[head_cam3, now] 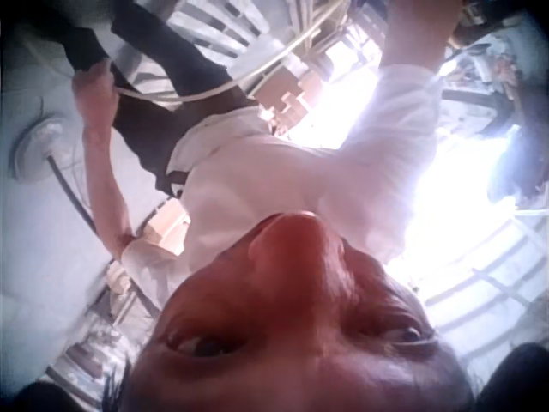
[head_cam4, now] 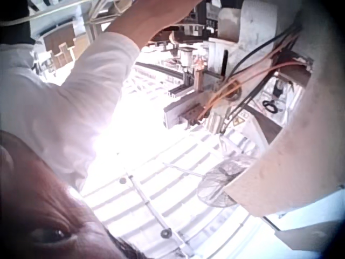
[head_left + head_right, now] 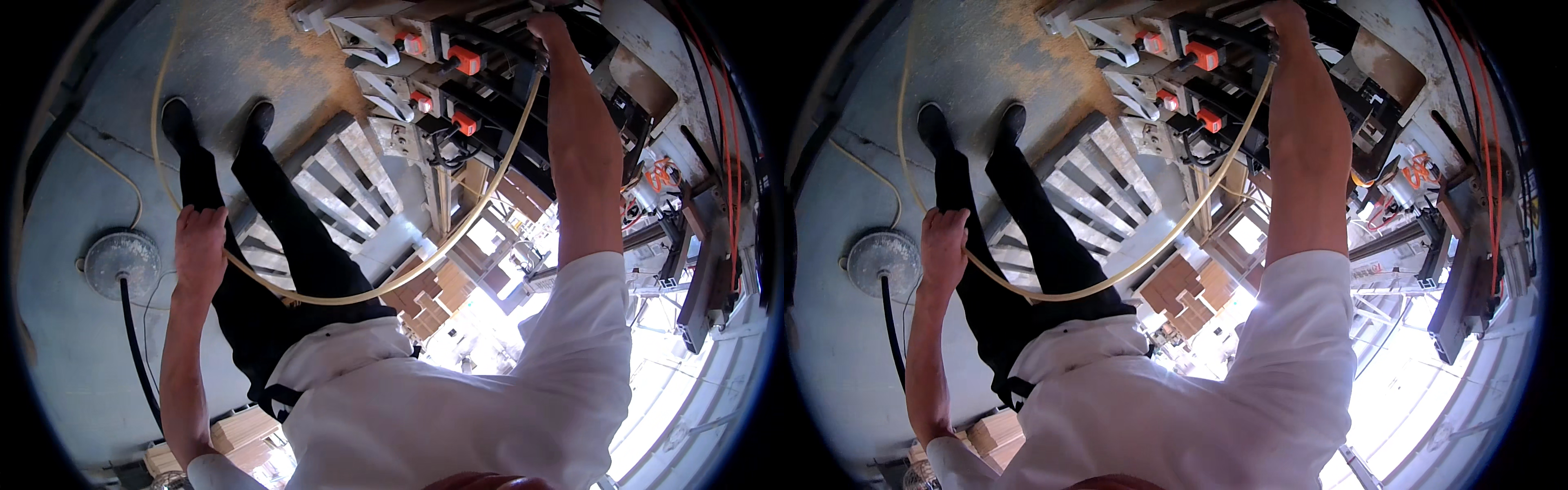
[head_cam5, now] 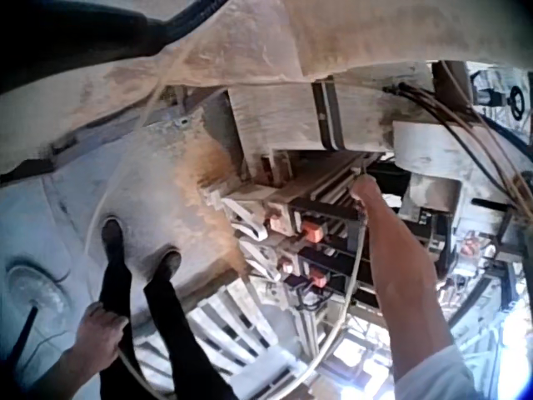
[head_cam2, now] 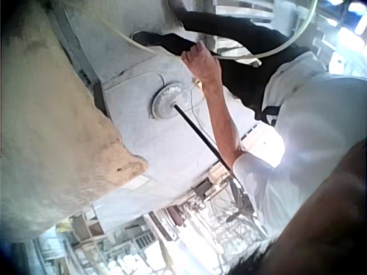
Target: The person cleans a large industrial woodworking machine using a handheld air blower. They systematically blow dust and debris from the machine's surface, internal components, and surrounding floor area. The person also moves a wooden pallet and a large fan to access different parts of the machine for cleaning.
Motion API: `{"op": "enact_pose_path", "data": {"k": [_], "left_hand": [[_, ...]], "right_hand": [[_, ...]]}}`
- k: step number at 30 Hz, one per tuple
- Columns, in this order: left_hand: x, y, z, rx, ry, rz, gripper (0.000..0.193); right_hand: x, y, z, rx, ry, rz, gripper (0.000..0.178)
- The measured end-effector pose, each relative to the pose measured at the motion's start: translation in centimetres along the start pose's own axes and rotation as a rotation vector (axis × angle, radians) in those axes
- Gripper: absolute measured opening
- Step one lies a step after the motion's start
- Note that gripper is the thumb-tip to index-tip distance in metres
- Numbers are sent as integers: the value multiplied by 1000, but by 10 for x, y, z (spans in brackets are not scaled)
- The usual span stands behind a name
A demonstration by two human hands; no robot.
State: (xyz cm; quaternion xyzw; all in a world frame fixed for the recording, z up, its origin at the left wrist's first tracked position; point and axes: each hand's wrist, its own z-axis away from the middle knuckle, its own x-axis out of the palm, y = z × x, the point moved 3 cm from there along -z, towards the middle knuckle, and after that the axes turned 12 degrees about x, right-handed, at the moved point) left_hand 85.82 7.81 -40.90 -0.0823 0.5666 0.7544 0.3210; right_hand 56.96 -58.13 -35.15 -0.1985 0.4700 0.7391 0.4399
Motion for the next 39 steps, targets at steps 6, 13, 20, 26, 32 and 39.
{"op": "enact_pose_path", "data": {"k": [6, 13, 20, 26, 32, 39], "left_hand": [[7, 4, -17, -31, -4, 7, 27], [33, 5, -44, -24, -1, 38, 28], [36, 9, -65, -28, 5, 27, 27], [29, 8, -64, -72, -78, 48, 28], [20, 25, -39, 74, -66, -71, 26], [-14, 58, 21, 141, -252, -216, 23]], "right_hand": [[30, 36, -113, -99, 108, 548, 22], [25, 45, -146, -174, 256, 629, 26], [14, 36, -151, -156, 227, 514, 26], [18, 21, -140, -127, 194, 329, 26], [27, -23, -59, 46, 52, -302, 26], [26, -111, 144, 88, -57, -456, 35]]}}
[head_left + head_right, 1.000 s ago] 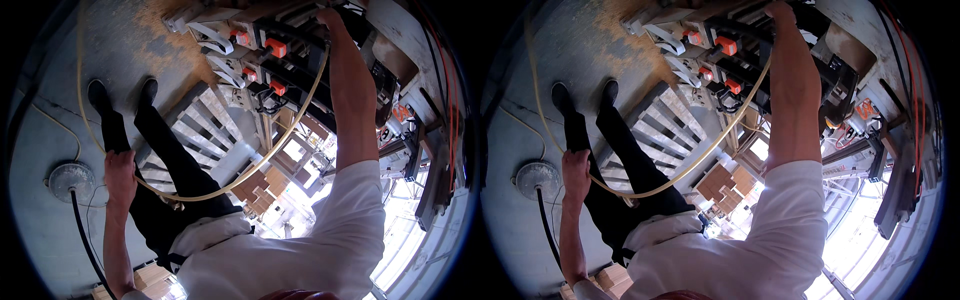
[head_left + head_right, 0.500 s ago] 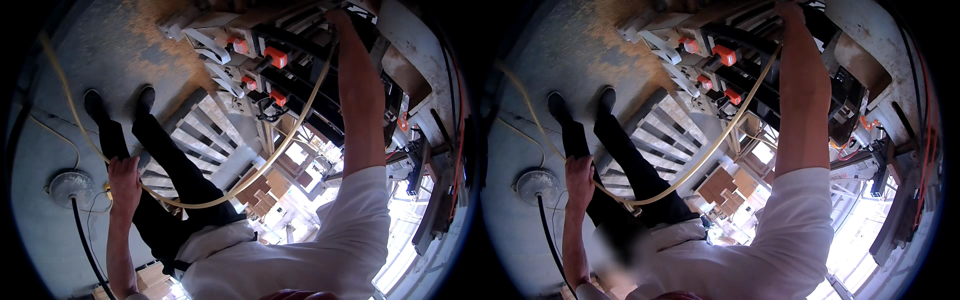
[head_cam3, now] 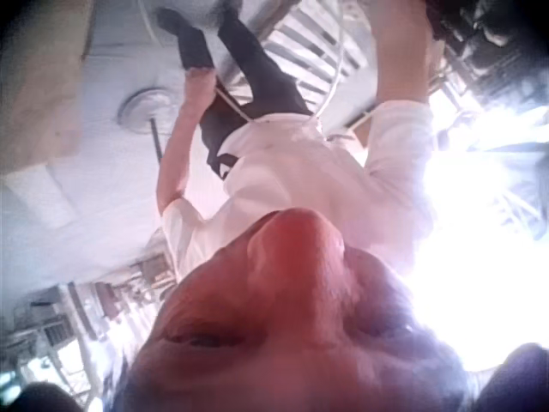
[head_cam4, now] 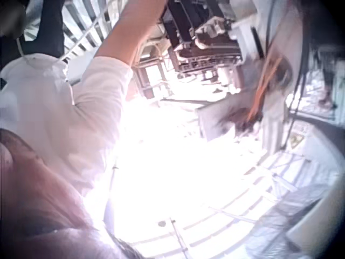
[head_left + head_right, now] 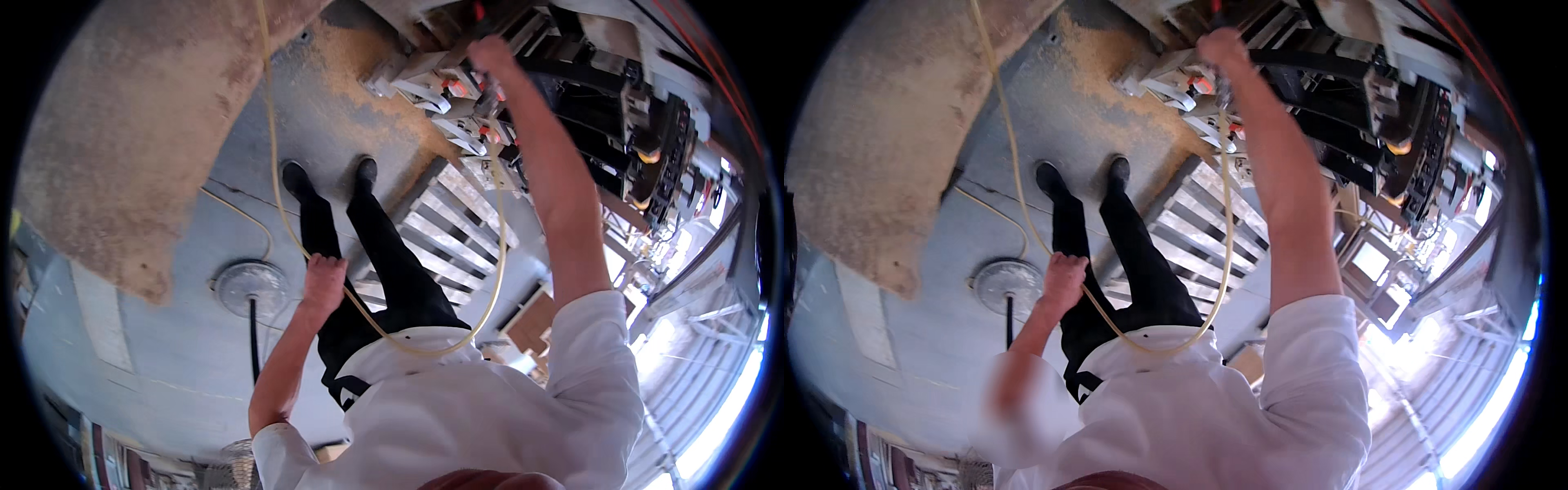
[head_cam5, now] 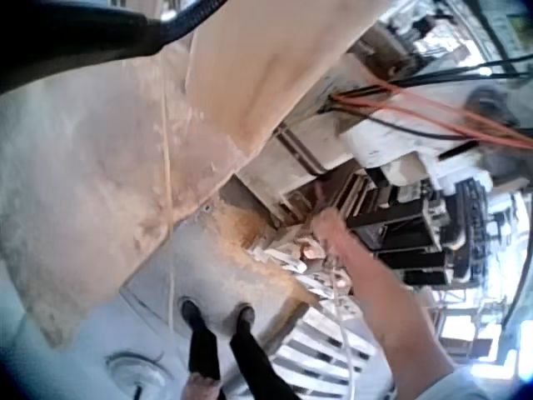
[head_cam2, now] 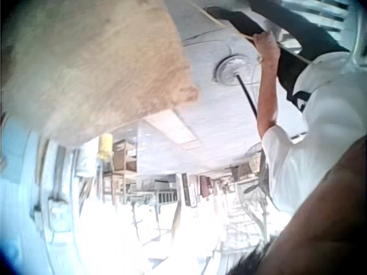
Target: The person cleans a large industrial woodworking machine using a handheld air blower. They systematically blow dust and debris from the machine's surface, internal components, and surrounding floor area. The person also moves a wooden pallet and a large fan to access different parts of the machine for cleaning.
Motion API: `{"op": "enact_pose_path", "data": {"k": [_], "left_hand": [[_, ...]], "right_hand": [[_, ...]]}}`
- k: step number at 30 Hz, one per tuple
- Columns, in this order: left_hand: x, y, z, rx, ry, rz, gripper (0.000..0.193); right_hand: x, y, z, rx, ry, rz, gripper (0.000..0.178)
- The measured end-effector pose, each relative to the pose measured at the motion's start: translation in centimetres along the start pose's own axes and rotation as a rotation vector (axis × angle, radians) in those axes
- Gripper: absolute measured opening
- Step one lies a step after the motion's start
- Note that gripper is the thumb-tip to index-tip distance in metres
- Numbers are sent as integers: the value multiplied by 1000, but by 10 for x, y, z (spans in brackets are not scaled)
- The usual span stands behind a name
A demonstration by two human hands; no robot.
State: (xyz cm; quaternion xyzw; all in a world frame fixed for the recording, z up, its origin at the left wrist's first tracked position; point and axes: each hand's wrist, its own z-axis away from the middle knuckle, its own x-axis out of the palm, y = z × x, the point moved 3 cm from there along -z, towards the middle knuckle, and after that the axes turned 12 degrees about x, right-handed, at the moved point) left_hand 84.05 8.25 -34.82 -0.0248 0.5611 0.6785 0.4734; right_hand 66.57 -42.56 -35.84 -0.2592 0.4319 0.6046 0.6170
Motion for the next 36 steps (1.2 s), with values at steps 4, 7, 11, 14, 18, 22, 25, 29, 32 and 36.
{"op": "enact_pose_path", "data": {"k": [4, 7, 11, 14, 18, 22, 25, 29, 32, 36], "left_hand": [[-11, 12, 36, 63, -44, -60, 18], [-26, 18, 60, 73, -99, -105, 17], [-26, 29, 79, 83, -59, -116, 14], [-33, 39, 84, 158, -118, -152, 12], [-21, 62, 84, 229, -98, -185, 13], [-10, 92, 89, 235, -204, -207, 13], [-12, 115, 89, 324, -175, -242, 17], [-11, 128, 102, 300, -270, -241, 20], [-14, 146, 96, 243, -452, -281, 24], [-25, 156, 80, 386, -508, -367, 23]], "right_hand": [[37, 10, 65, 106, -244, -207, 25], [44, 40, 77, 212, -51, -318, 26], [22, 61, 164, 251, -203, -567, 40], [85, 115, 220, 116, -243, -552, 38], [155, 193, 344, 312, -394, -1185, 24], [290, 287, 458, 801, -863, -2179, 21], [402, 332, 585, 1131, -804, -2210, 37], [536, 316, 747, 1663, -749, -2603, 27], [580, 273, 811, 1852, -699, -2795, 31], [524, 227, 782, 1370, -615, -2996, 25]]}}
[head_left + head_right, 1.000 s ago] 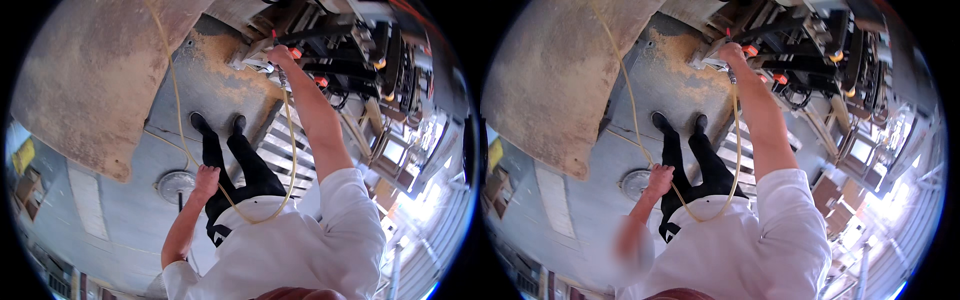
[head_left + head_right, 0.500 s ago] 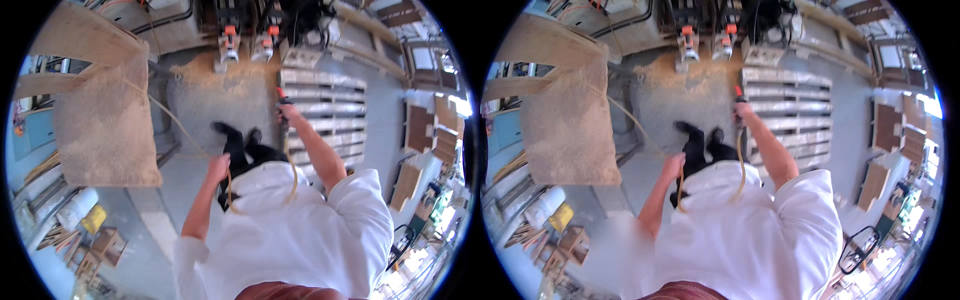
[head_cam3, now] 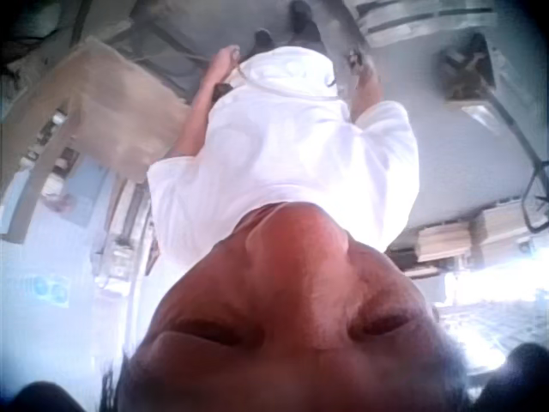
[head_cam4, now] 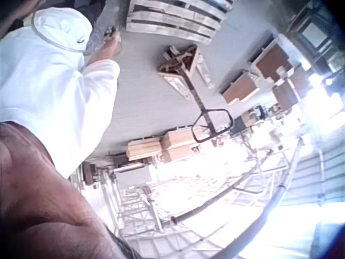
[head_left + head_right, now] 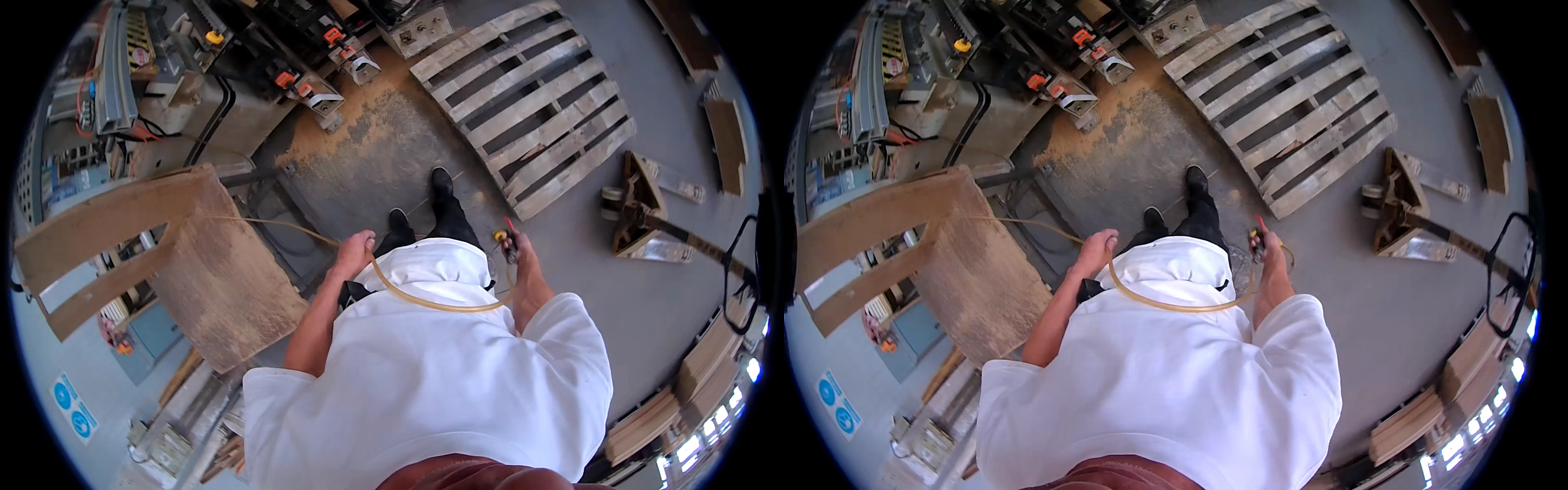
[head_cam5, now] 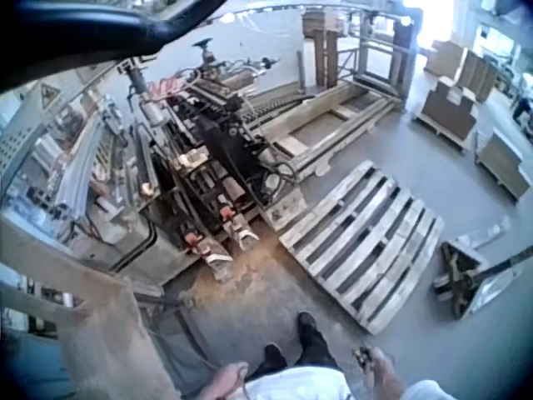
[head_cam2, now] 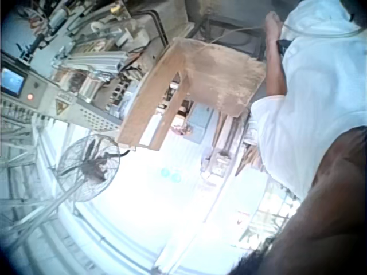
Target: The person cleans a large industrial woodworking machine using a handheld air blower. They systematically blow dust and debris from the machine's surface, internal components, and surrounding floor area. The person also moves a wooden pallet and a large fan to access different parts of the machine for cleaning.
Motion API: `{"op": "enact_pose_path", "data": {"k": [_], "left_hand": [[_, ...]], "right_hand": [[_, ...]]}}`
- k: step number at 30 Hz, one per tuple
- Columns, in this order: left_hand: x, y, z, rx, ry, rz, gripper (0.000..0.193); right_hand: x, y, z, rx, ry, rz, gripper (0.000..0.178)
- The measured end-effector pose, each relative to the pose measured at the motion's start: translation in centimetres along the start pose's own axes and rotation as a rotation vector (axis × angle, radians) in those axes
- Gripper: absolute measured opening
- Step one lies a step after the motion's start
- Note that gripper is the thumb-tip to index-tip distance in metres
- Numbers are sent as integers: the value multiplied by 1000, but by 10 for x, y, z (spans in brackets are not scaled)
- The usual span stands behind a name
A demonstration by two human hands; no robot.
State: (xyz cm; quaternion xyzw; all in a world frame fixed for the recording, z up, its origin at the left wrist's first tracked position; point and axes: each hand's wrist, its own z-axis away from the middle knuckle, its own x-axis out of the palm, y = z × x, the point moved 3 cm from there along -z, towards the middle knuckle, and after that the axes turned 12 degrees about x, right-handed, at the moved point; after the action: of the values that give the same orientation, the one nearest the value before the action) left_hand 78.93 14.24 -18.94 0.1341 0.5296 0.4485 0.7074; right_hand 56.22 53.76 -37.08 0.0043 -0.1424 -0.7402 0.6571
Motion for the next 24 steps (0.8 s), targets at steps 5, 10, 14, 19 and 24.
{"op": "enact_pose_path", "data": {"k": [5, 10, 14, 19, 24], "left_hand": [[-22, -10, 13, 146, 16, -35, 24], [-20, -30, 56, 128, 16, -58, 23], [-2, -65, 94, 46, 34, 87, 22], [9, -86, 103, 22, 100, 120, 22], [8, -70, 96, -45, 100, 142, 25]], "right_hand": [[97, 8, -32, -271, -234, -55, 23], [124, 45, -5, -143, -274, 41, 20], [44, 81, -27, -83, -42, 140, 21], [29, 119, -59, 156, 178, 317, 17], [110, 104, -42, -9, -50, 409, 27]]}}
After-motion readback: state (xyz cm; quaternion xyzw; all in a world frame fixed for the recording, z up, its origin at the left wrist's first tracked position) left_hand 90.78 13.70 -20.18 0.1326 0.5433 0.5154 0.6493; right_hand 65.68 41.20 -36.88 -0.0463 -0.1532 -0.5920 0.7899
